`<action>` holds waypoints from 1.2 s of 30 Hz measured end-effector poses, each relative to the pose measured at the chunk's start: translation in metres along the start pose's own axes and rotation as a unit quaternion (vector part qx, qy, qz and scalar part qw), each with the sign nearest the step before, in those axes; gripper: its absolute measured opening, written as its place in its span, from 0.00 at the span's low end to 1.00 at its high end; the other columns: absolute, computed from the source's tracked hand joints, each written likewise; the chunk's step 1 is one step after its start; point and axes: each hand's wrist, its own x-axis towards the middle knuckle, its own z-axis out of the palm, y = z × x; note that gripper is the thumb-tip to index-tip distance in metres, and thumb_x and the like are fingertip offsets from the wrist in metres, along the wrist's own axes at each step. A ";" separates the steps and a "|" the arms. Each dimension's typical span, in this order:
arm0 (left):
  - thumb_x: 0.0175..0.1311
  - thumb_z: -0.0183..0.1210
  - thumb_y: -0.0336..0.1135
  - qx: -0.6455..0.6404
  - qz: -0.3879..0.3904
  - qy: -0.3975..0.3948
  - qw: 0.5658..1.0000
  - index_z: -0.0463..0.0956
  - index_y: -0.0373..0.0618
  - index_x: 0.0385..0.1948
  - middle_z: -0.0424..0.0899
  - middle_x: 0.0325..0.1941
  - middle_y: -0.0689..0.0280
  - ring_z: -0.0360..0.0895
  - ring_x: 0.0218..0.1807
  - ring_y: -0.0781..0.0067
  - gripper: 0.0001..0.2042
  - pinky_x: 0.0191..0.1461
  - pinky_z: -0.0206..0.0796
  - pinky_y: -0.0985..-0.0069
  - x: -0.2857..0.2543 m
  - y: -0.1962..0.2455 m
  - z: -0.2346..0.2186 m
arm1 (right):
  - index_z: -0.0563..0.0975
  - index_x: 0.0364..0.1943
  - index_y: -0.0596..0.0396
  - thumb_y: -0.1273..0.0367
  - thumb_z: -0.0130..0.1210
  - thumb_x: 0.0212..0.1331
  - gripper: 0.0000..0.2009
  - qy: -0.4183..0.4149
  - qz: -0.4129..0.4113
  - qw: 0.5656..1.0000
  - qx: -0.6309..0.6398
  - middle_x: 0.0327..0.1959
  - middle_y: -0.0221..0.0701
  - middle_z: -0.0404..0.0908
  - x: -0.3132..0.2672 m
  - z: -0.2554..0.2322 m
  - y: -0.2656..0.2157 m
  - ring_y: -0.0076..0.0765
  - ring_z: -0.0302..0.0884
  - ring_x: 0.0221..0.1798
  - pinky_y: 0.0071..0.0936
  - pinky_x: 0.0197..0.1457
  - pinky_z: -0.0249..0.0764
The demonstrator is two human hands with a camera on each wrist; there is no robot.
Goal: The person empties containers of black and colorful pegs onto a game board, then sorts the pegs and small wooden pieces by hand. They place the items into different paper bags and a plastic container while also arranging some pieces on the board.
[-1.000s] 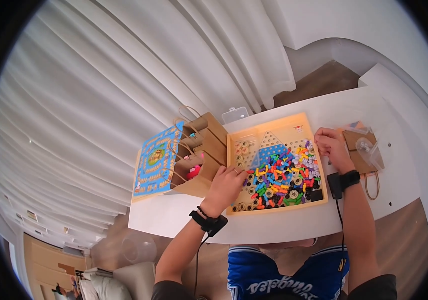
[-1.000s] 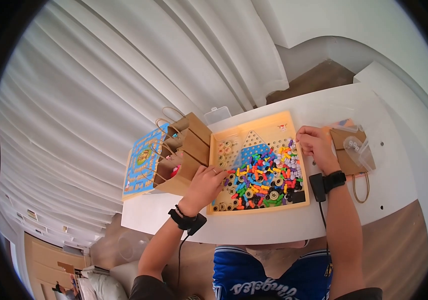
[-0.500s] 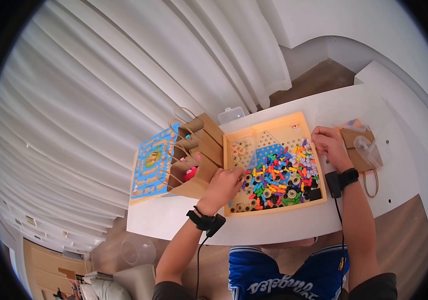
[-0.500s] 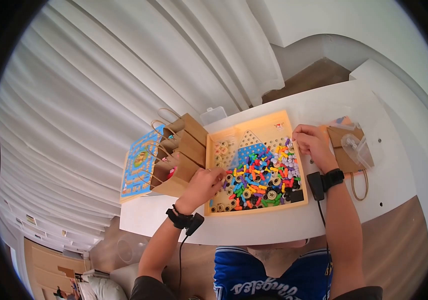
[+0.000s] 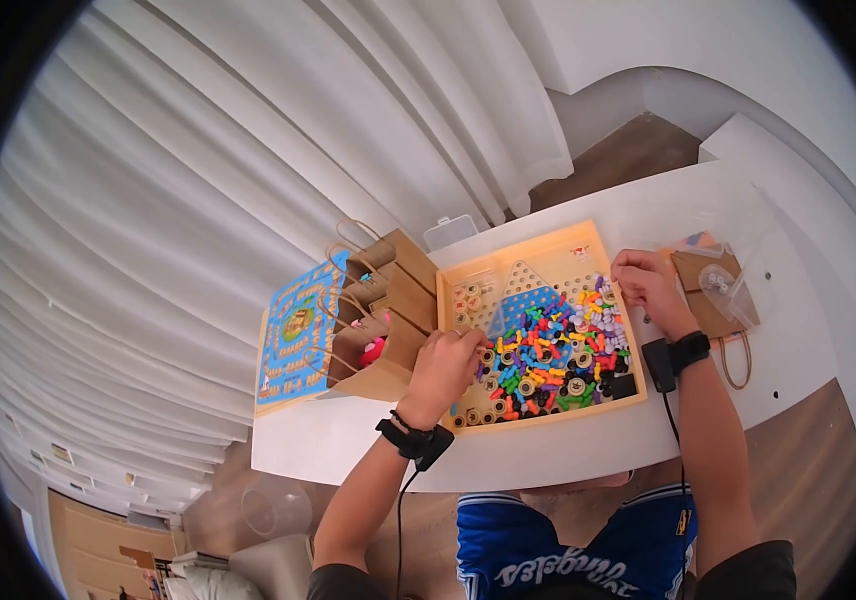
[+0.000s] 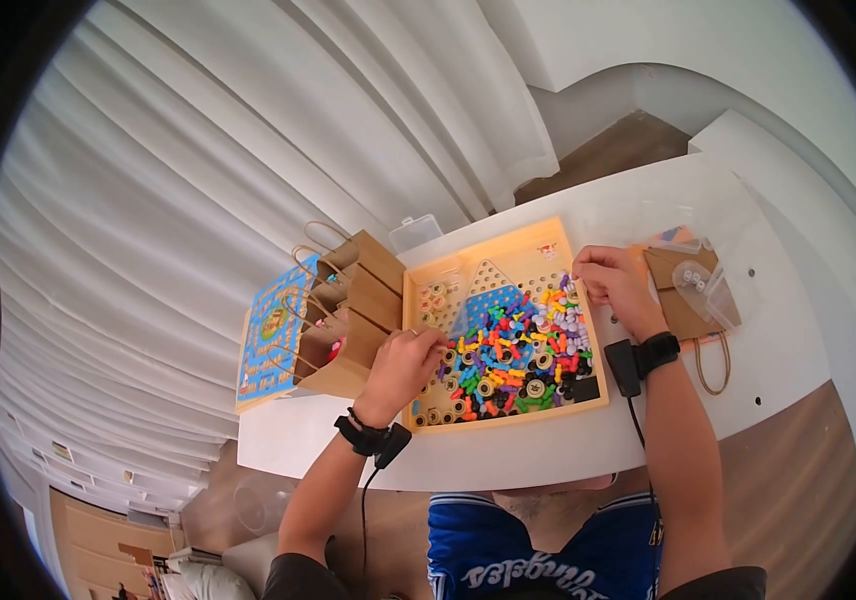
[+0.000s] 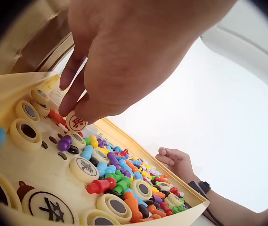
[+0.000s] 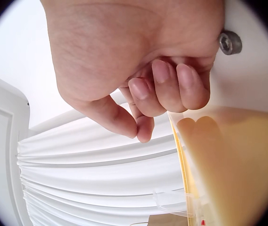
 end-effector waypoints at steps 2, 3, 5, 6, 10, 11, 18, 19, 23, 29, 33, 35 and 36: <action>0.65 0.60 0.27 0.080 0.027 -0.002 0.996 0.80 0.42 0.41 0.86 0.40 0.57 0.83 0.43 0.47 0.05 0.49 0.76 0.55 0.001 0.005 -0.004 | 0.77 0.31 0.54 0.70 0.56 0.66 0.06 0.002 0.004 1.000 0.000 0.19 0.15 0.62 0.000 0.000 0.001 0.10 0.52 0.20 0.17 0.24 0.46; 0.65 0.60 0.27 0.080 0.027 -0.003 0.996 0.80 0.42 0.41 0.86 0.40 0.57 0.83 0.43 0.47 0.05 0.49 0.76 0.55 0.001 0.005 -0.003 | 0.77 0.31 0.54 0.70 0.56 0.67 0.06 0.003 0.004 1.000 0.000 0.19 0.15 0.62 0.000 0.000 0.000 0.10 0.52 0.20 0.17 0.24 0.46; 0.64 0.62 0.27 0.039 0.025 -0.025 0.999 0.79 0.41 0.40 0.85 0.40 0.57 0.83 0.43 0.47 0.06 0.48 0.76 0.54 0.000 0.003 -0.001 | 0.77 0.32 0.54 0.70 0.57 0.67 0.06 0.003 0.003 1.000 0.000 0.19 0.15 0.63 -0.001 0.001 0.000 0.10 0.52 0.20 0.17 0.24 0.46; 0.64 0.62 0.27 0.039 0.025 -0.025 0.999 0.79 0.41 0.40 0.85 0.40 0.57 0.83 0.43 0.47 0.06 0.48 0.76 0.54 0.000 0.004 0.000 | 0.77 0.32 0.54 0.70 0.57 0.67 0.06 0.004 0.005 1.000 -0.001 0.19 0.15 0.63 -0.001 0.001 -0.001 0.10 0.52 0.20 0.17 0.24 0.46; 0.62 0.64 0.27 0.048 0.020 -0.053 0.997 0.79 0.41 0.43 0.84 0.40 0.57 0.83 0.44 0.47 0.09 0.48 0.77 0.54 0.000 0.008 0.001 | 0.77 0.32 0.55 0.69 0.57 0.67 0.06 0.003 0.009 1.000 0.000 0.19 0.15 0.64 0.000 0.001 0.000 0.10 0.53 0.20 0.17 0.24 0.47; 0.61 0.65 0.27 0.045 0.019 -0.052 0.997 0.79 0.41 0.44 0.84 0.41 0.56 0.83 0.44 0.47 0.10 0.48 0.77 0.55 0.001 0.009 0.002 | 0.77 0.32 0.55 0.69 0.57 0.67 0.06 0.003 0.009 1.000 0.000 0.19 0.15 0.64 0.000 0.001 0.000 0.10 0.53 0.20 0.17 0.24 0.47; 0.63 0.64 0.27 0.055 0.026 -0.054 0.997 0.79 0.40 0.45 0.85 0.39 0.55 0.85 0.43 0.48 0.10 0.47 0.78 0.57 0.004 0.009 0.002 | 0.78 0.32 0.55 0.70 0.58 0.67 0.06 -0.001 0.013 1.000 -0.002 0.20 0.15 0.66 0.001 0.000 0.001 0.10 0.54 0.20 0.17 0.24 0.47; 0.63 0.63 0.27 -0.027 -0.030 -0.075 0.996 0.81 0.39 0.44 0.86 0.37 0.54 0.86 0.40 0.49 0.09 0.45 0.78 0.59 0.005 0.008 -0.001 | 0.78 0.32 0.55 0.70 0.58 0.66 0.06 0.002 0.013 1.000 -0.003 0.20 0.15 0.66 0.001 0.000 0.001 0.10 0.54 0.20 0.17 0.24 0.47; 0.64 0.60 0.25 -0.170 -0.070 -0.083 0.979 0.85 0.37 0.40 0.88 0.31 0.52 0.87 0.33 0.53 0.07 0.41 0.77 0.64 0.007 -0.003 -0.005 | 0.79 0.32 0.55 0.70 0.58 0.66 0.06 0.000 0.012 1.000 0.003 0.20 0.15 0.66 0.002 0.000 0.004 0.10 0.53 0.20 0.17 0.24 0.47; 0.65 0.58 0.25 -0.137 -0.029 -0.062 0.988 0.86 0.38 0.41 0.89 0.38 0.52 0.86 0.38 0.52 0.08 0.44 0.78 0.63 0.004 -0.005 -0.012 | 0.77 0.33 0.54 0.69 0.56 0.69 0.06 -0.007 0.014 1.000 -0.014 0.21 0.15 0.65 0.003 -0.002 0.005 0.09 0.53 0.20 0.16 0.23 0.47; 0.65 0.59 0.25 -0.084 -0.015 -0.069 0.994 0.85 0.39 0.42 0.88 0.41 0.54 0.85 0.43 0.49 0.08 0.48 0.78 0.59 -0.004 -0.011 -0.010 | 0.77 0.33 0.54 0.70 0.56 0.68 0.06 -0.009 0.011 1.000 -0.015 0.21 0.16 0.66 0.003 -0.002 0.005 0.09 0.54 0.21 0.16 0.23 0.47; 0.63 0.60 0.24 -0.025 0.001 -0.042 0.999 0.82 0.38 0.42 0.88 0.39 0.54 0.86 0.40 0.52 0.07 0.46 0.77 0.61 -0.009 -0.011 -0.007 | 0.77 0.33 0.54 0.70 0.56 0.68 0.05 -0.009 0.007 1.000 -0.017 0.22 0.16 0.67 0.003 -0.001 0.006 0.09 0.54 0.21 0.16 0.23 0.47; 0.63 0.60 0.24 -0.024 0.001 -0.042 0.999 0.82 0.38 0.42 0.88 0.39 0.54 0.86 0.40 0.52 0.07 0.46 0.77 0.61 -0.011 -0.010 -0.007 | 0.78 0.33 0.54 0.70 0.56 0.68 0.05 -0.008 0.012 1.000 -0.019 0.22 0.16 0.67 0.003 -0.001 0.005 0.10 0.54 0.21 0.16 0.23 0.47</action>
